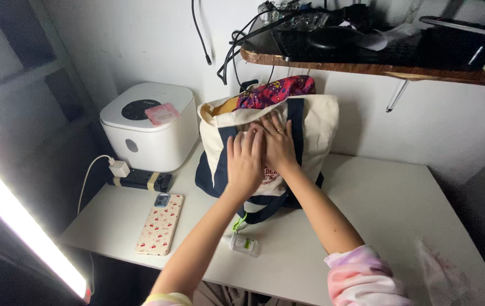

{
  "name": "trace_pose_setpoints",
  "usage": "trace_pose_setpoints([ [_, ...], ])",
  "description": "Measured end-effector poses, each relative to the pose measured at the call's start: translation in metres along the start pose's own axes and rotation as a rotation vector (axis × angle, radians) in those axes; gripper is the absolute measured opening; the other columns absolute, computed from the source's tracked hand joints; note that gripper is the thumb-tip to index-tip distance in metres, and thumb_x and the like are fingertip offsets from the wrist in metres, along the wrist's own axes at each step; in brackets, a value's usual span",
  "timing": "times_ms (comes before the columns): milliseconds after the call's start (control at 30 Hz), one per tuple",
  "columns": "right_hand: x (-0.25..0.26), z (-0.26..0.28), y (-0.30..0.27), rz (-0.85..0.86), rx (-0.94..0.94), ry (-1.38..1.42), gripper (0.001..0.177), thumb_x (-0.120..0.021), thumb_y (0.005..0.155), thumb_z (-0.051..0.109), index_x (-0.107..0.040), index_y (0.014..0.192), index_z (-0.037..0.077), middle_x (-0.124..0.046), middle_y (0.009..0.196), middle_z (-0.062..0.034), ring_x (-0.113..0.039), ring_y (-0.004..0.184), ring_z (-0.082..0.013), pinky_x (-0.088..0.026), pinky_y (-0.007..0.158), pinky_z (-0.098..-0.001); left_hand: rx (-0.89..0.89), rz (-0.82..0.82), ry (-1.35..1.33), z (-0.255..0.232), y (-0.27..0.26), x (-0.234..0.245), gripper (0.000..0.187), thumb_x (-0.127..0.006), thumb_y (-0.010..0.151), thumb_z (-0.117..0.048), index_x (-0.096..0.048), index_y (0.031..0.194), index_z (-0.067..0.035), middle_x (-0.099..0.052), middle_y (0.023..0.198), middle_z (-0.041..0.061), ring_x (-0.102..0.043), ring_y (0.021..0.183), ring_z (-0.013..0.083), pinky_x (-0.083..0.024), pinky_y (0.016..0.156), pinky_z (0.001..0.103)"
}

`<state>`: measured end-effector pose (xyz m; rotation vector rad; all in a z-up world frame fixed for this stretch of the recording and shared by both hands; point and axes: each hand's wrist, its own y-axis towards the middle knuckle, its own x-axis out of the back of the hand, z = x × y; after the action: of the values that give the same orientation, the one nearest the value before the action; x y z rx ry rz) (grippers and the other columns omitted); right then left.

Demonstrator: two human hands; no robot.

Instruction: The person coils a black power cable and places it into a black pouch. They then place the pouch, a yellow scarf, and a patterned cloth into a beige tote bag on a white desk.

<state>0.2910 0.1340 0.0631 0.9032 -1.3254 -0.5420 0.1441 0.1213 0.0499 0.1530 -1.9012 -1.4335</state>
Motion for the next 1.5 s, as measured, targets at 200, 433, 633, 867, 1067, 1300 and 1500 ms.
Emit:
trace_pose_setpoints([
  [200,0.01,-0.021,-0.033,-0.08,0.04,0.223,0.034,-0.056,0.098,0.01,-0.066,0.13,0.002,-0.057,0.149,-0.0192,-0.042,0.148,-0.0388,-0.03,0.12,-0.0606,0.088,-0.016,0.182,-0.002,-0.011,-0.03,0.07,-0.06,0.087,-0.019,-0.047,0.154,-0.004,-0.038,0.16,0.02,-0.034,0.145,0.0459,-0.017,0.11,0.079],
  [433,0.033,-0.124,-0.058,-0.441,-0.326,0.06,0.051,-0.075,0.094,0.016,-0.05,0.137,0.007,-0.056,0.135,-0.0205,-0.049,0.135,-0.0392,-0.039,0.115,-0.0514,0.153,0.089,0.193,0.004,-0.01,-0.039,0.057,-0.062,0.081,-0.019,-0.057,0.138,-0.013,-0.037,0.158,0.018,-0.03,0.148,0.0455,-0.02,0.101,0.086],
  [633,0.001,-0.184,-0.056,-0.263,-0.888,0.544,0.102,-0.09,0.078,0.037,-0.026,0.15,0.002,-0.042,0.138,-0.0249,-0.045,0.127,-0.0359,-0.042,0.102,-0.0483,0.195,0.14,0.169,0.002,-0.011,-0.041,0.052,-0.062,0.08,-0.016,-0.06,0.131,-0.017,-0.035,0.158,0.017,-0.028,0.148,0.045,-0.019,0.098,0.089],
  [867,-0.006,-0.199,-0.072,-0.023,-1.053,0.671,0.069,-0.069,0.09,0.058,-0.06,0.132,0.004,-0.068,0.122,-0.0107,-0.064,0.111,-0.0217,-0.048,0.096,-0.0364,0.184,0.146,0.171,0.0,-0.018,-0.036,0.05,-0.062,0.081,-0.015,-0.059,0.131,-0.018,-0.033,0.16,0.016,-0.028,0.149,0.0434,-0.019,0.097,0.089],
  [1067,-0.002,-0.209,-0.102,0.037,-0.954,0.679,0.062,-0.053,0.1,0.057,-0.066,0.125,0.002,-0.071,0.11,-0.0075,-0.063,0.1,-0.0178,-0.048,0.088,-0.0329,0.187,0.219,0.17,-0.001,-0.024,-0.024,0.053,-0.062,0.081,-0.013,-0.057,0.133,-0.019,-0.03,0.162,0.016,-0.029,0.15,0.0386,-0.023,0.098,0.088],
  [1300,0.021,-0.203,-0.15,0.163,-0.871,0.61,0.064,-0.05,0.109,0.056,-0.074,0.101,-0.002,-0.067,0.087,-0.0119,-0.059,0.08,-0.0178,-0.049,0.072,-0.036,0.245,0.307,0.039,0.015,-0.029,0.001,0.059,-0.063,0.078,-0.008,-0.055,0.134,-0.022,-0.023,0.163,0.017,-0.03,0.15,0.0362,-0.025,0.099,0.085],
  [1500,0.055,-0.137,-0.168,0.143,-0.762,0.524,0.058,-0.052,0.106,0.048,-0.076,0.089,-0.001,-0.075,0.078,-0.0075,-0.064,0.071,-0.0135,-0.051,0.067,-0.0325,0.331,0.297,-0.049,0.035,-0.026,0.011,0.053,-0.056,0.088,-0.004,-0.054,0.138,-0.023,-0.032,0.161,0.008,-0.041,0.145,0.0352,-0.03,0.103,0.082],
])
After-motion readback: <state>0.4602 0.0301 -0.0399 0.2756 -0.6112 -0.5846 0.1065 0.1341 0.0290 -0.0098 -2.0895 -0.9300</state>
